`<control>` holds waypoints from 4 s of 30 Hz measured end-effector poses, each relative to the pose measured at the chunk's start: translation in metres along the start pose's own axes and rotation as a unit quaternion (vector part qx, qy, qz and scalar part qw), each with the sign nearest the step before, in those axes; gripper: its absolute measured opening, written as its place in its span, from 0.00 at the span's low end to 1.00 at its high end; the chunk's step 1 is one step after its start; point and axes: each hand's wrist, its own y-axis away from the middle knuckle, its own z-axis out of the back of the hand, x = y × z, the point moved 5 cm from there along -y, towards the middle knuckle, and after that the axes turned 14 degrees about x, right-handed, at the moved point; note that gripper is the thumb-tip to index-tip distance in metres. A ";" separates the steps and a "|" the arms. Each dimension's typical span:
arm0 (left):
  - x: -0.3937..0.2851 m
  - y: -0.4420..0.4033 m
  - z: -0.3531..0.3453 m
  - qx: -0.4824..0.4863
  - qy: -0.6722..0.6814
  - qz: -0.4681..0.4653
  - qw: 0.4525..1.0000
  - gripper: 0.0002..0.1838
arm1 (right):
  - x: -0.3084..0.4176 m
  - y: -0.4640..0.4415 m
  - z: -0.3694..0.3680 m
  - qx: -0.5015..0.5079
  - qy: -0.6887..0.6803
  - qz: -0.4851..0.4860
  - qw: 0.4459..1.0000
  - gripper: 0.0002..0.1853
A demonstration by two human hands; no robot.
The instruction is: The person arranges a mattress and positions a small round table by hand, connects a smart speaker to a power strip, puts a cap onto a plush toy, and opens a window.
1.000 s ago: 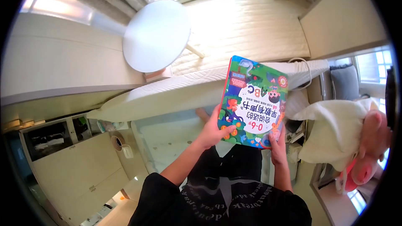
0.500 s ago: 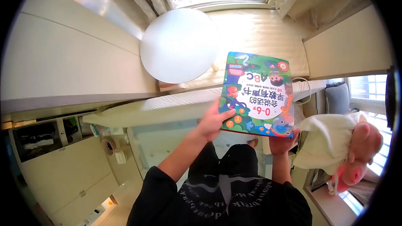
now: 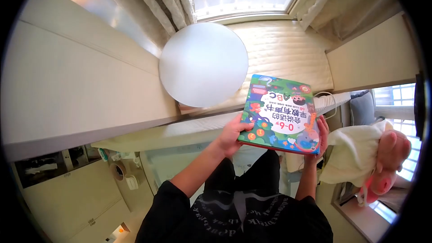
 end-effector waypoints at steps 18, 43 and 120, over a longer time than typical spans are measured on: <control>-0.012 -0.019 -0.002 -0.003 -0.084 -0.032 0.996 0.30 | -0.113 -0.074 0.012 0.126 -0.409 -0.315 0.847 0.24; 0.172 -0.068 0.071 -0.372 -0.249 -0.421 0.789 0.25 | -0.337 -0.068 0.018 0.173 -0.320 -0.376 0.852 0.38; 0.181 0.010 0.099 -0.136 0.231 -0.646 0.714 0.27 | -0.259 -0.044 -0.530 0.606 -0.106 0.013 0.788 0.33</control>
